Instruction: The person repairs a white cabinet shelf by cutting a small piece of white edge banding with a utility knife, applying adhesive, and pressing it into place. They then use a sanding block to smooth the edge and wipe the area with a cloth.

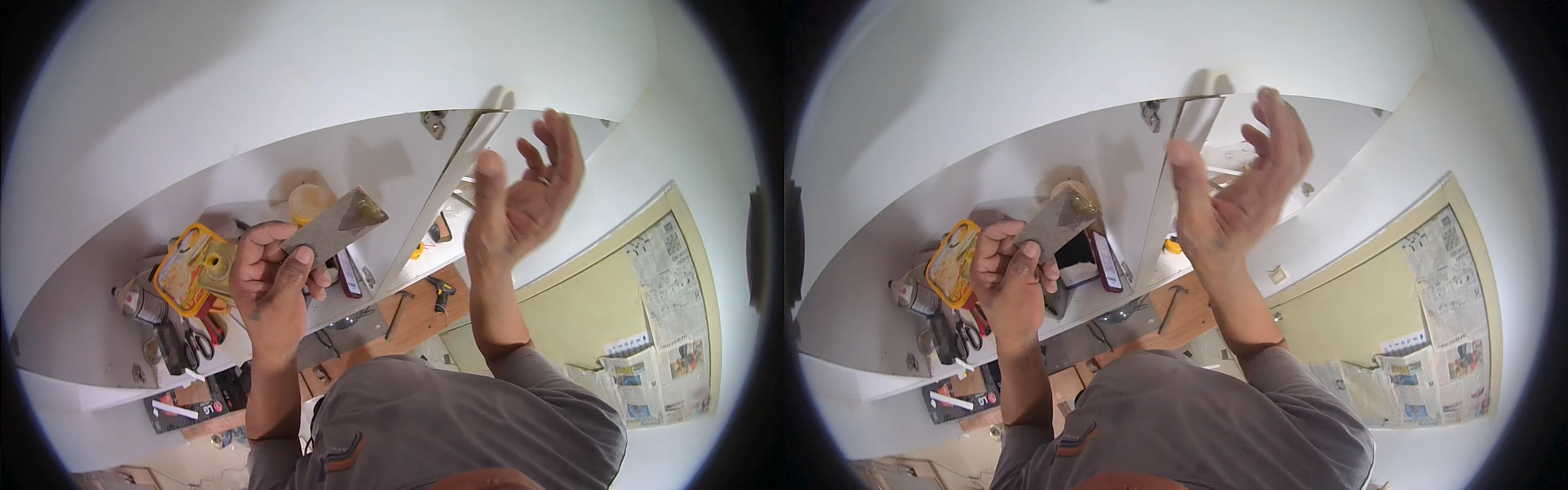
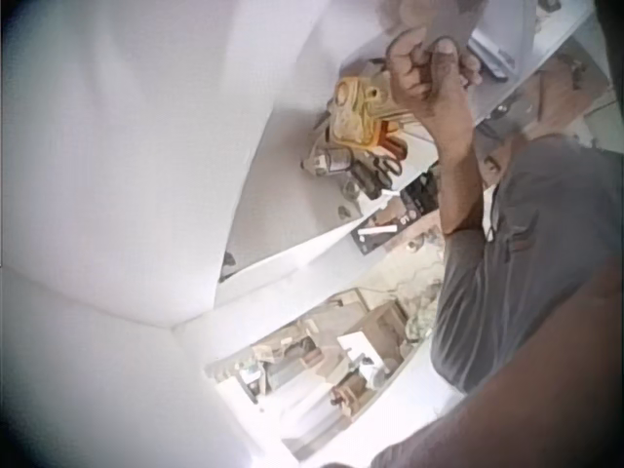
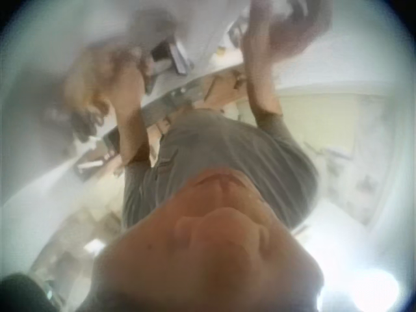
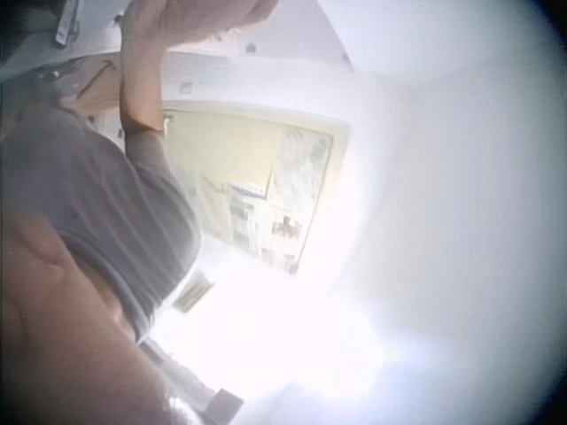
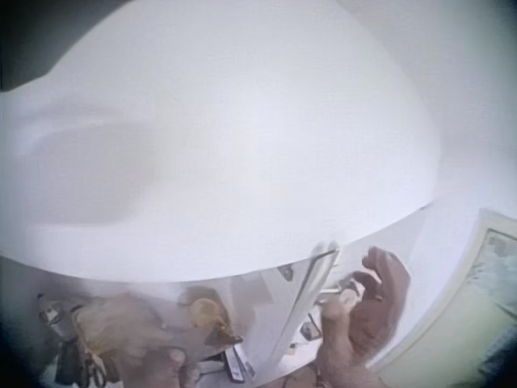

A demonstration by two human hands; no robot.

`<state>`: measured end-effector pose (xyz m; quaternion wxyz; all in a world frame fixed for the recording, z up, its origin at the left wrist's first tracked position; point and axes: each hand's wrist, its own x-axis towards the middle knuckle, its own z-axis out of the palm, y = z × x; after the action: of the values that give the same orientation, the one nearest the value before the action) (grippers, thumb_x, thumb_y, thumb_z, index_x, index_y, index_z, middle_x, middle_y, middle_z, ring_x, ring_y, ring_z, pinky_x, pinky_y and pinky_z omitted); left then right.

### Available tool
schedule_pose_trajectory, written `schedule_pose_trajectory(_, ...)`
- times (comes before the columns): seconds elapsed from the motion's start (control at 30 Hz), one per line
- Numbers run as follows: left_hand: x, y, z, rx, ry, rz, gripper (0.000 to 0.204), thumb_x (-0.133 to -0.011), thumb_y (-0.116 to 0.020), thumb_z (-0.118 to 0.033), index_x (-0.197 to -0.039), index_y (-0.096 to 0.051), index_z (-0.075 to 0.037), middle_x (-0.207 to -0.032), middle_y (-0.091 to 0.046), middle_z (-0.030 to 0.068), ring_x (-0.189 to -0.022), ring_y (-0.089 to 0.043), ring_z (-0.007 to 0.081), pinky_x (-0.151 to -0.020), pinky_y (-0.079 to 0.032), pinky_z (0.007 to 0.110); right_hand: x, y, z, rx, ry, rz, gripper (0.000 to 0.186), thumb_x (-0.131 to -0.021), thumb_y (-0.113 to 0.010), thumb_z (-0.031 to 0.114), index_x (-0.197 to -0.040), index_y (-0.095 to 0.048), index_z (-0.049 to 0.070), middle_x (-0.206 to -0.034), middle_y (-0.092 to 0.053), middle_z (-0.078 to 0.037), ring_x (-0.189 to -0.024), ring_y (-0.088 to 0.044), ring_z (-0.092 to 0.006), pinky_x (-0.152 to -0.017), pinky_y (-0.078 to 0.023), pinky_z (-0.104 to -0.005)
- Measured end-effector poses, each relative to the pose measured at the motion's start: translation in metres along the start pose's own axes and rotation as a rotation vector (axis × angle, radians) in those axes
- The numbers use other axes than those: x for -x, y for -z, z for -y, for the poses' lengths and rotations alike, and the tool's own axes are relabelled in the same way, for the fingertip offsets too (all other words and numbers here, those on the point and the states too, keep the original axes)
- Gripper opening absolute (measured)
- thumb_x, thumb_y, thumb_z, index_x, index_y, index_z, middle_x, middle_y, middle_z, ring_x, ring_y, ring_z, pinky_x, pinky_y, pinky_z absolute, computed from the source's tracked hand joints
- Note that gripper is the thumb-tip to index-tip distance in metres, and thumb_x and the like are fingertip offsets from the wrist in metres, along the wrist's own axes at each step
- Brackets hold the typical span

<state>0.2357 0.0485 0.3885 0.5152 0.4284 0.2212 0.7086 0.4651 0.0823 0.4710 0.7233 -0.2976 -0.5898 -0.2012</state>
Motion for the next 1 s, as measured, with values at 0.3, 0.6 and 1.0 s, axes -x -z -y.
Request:
schedule_pose_trajectory(0.3, -0.008, 0.002, 0.009, 0.029, 0.021, 0.052, 0.027, -0.096, -0.069, -0.001, -0.121, -0.059, 0.001, -0.091, -0.071, 0.0090, -0.062, -0.065, 0.0141, -0.048, -0.048, 0.024, 0.001, -0.020, 0.003, 0.140, -0.134, 0.017, 0.073, -0.087, -0.087, 0.013, -0.147, -0.047, 0.002, -0.141, -0.051, -0.012, -0.116, -0.058, -0.0189, -0.093, -0.052, -0.0325)
schedule_pose_trajectory(0.6, -0.012, -0.014, 0.011, -0.043, -0.076, 0.110, 0.026, -0.098, -0.070, -0.001, -0.121, -0.058, 0.003, -0.096, -0.071, 0.0111, -0.064, -0.065, 0.0129, -0.051, -0.050, 0.024, 0.008, -0.001, 0.001, 0.039, -0.098, 0.001, 0.051, -0.088, -0.084, 0.007, -0.134, -0.062, 0.002, -0.132, -0.052, -0.013, -0.109, -0.060, -0.0176, -0.084, -0.055, -0.0287)
schedule_pose_trajectory(1.0, -0.048, -0.068, 0.025, -0.465, -0.510, 0.207, 0.023, -0.097, -0.072, 0.001, -0.120, -0.066, 0.000, -0.099, -0.074, 0.0084, -0.076, -0.069, 0.0083, -0.065, -0.053, 0.021, 0.009, 0.005, -0.010, -0.069, -0.062, 0.038, 0.040, -0.087, -0.084, 0.000, -0.124, -0.068, 0.003, -0.129, -0.052, -0.013, -0.107, -0.063, -0.0162, -0.083, -0.058, -0.0280)
